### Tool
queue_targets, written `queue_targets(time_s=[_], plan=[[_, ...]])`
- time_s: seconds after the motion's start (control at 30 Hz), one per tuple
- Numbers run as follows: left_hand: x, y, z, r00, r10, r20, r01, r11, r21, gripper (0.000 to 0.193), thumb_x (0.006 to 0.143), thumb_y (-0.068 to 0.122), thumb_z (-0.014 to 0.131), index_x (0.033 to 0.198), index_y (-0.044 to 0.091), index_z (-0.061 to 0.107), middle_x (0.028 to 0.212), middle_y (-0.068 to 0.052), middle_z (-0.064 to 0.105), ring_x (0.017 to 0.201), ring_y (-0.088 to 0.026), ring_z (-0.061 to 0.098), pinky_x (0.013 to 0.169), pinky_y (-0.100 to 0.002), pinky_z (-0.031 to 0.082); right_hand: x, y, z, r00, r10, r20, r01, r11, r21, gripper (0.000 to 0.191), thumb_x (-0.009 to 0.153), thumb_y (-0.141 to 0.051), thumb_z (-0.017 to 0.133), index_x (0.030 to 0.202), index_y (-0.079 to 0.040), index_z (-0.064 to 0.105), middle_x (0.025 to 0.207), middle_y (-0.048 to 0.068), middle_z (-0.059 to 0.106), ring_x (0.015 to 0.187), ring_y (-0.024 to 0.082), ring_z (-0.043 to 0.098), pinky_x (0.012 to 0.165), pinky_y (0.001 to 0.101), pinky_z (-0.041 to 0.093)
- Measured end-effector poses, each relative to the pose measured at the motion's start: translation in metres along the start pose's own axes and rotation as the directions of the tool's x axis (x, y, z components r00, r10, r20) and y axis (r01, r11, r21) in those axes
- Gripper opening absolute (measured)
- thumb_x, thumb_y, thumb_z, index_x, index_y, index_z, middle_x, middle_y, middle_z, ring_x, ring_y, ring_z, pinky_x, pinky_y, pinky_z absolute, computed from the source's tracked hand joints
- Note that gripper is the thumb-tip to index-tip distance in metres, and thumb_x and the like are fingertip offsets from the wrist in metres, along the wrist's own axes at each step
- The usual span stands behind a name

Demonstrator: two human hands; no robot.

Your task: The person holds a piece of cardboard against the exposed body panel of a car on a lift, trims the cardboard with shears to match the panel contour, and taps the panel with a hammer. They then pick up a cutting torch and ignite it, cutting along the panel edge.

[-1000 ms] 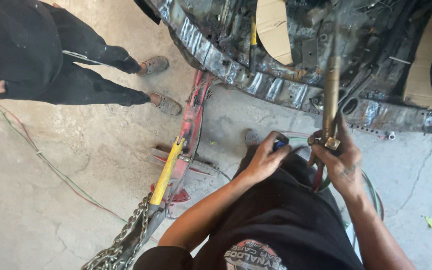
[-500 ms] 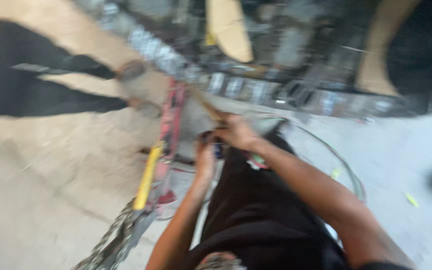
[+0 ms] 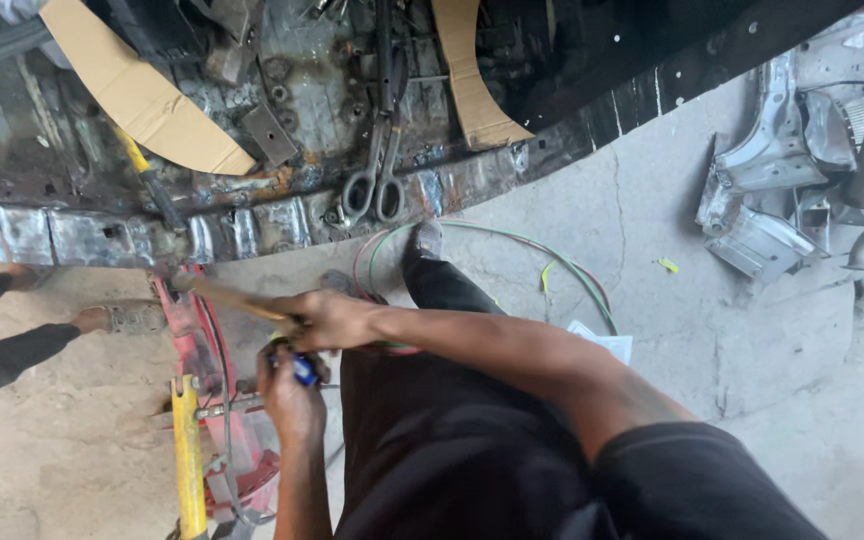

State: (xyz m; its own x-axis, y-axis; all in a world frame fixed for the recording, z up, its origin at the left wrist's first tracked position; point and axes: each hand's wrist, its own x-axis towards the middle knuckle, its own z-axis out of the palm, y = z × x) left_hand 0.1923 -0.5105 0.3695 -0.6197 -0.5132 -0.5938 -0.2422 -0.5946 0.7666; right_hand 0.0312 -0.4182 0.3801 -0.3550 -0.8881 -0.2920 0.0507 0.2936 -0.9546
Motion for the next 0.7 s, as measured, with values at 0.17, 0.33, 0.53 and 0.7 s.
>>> queue_targets(time_s=[0.17, 0.33, 0.53, 0.7], plan=[[-0.004, -0.017, 0.015, 0.974, -0.195, 0.119, 0.178, 0.974, 0.137, 0.016, 0.104, 0.02, 0.054, 0.113, 0.006, 0.055, 0.077, -0.008, 0.06, 0.056, -0.015, 0.054, 0.048, -0.03, 0.044, -0.121, -0.011, -0.057, 0.917, -0.064, -0.394, 0.063, 0.998, -0.015, 0.08, 0.095, -0.006, 0.075, 0.163, -0.011, 0.033, 0.117, 0.011, 0.068, 0.084, 0.021, 0.066, 0.071, 0.0368, 0.057], [0.023, -0.019, 0.009, 0.925, -0.305, 0.228, 0.213, 0.911, 0.353, 0.017, 0.103, 0.021, 0.057, 0.11, 0.005, 0.057, 0.076, -0.007, 0.061, 0.055, -0.013, 0.055, 0.045, -0.027, 0.043, -0.177, 0.006, -0.037, 0.394, 0.456, -0.798, -0.03, 0.874, 0.485, 0.087, 0.089, -0.005, 0.07, 0.164, -0.008, 0.026, 0.086, 0.005, 0.063, 0.059, 0.011, 0.06, 0.046, 0.0267, 0.05], [0.076, 0.004, -0.013, 0.882, -0.285, 0.374, 0.128, 0.911, 0.392, 0.015, 0.104, 0.021, 0.057, 0.108, 0.007, 0.056, 0.074, -0.005, 0.06, 0.053, -0.011, 0.053, 0.043, -0.026, 0.041, -0.217, 0.057, -0.016, -0.01, 0.525, -0.851, 0.03, 0.851, 0.525, 0.088, 0.088, -0.002, 0.075, 0.162, -0.004, 0.027, 0.084, 0.006, 0.063, 0.057, 0.014, 0.061, 0.046, 0.0285, 0.052], [0.096, 0.029, -0.034, 0.889, -0.238, 0.391, 0.048, 0.898, 0.438, 0.015, 0.104, 0.02, 0.057, 0.108, 0.006, 0.057, 0.074, -0.003, 0.06, 0.054, -0.009, 0.053, 0.043, -0.026, 0.04, -0.224, 0.083, -0.003, -0.054, 0.511, -0.858, 0.121, 0.856, 0.502, 0.089, 0.086, 0.0, 0.076, 0.162, -0.003, 0.031, 0.086, 0.004, 0.063, 0.06, 0.013, 0.061, 0.047, 0.0286, 0.052]])
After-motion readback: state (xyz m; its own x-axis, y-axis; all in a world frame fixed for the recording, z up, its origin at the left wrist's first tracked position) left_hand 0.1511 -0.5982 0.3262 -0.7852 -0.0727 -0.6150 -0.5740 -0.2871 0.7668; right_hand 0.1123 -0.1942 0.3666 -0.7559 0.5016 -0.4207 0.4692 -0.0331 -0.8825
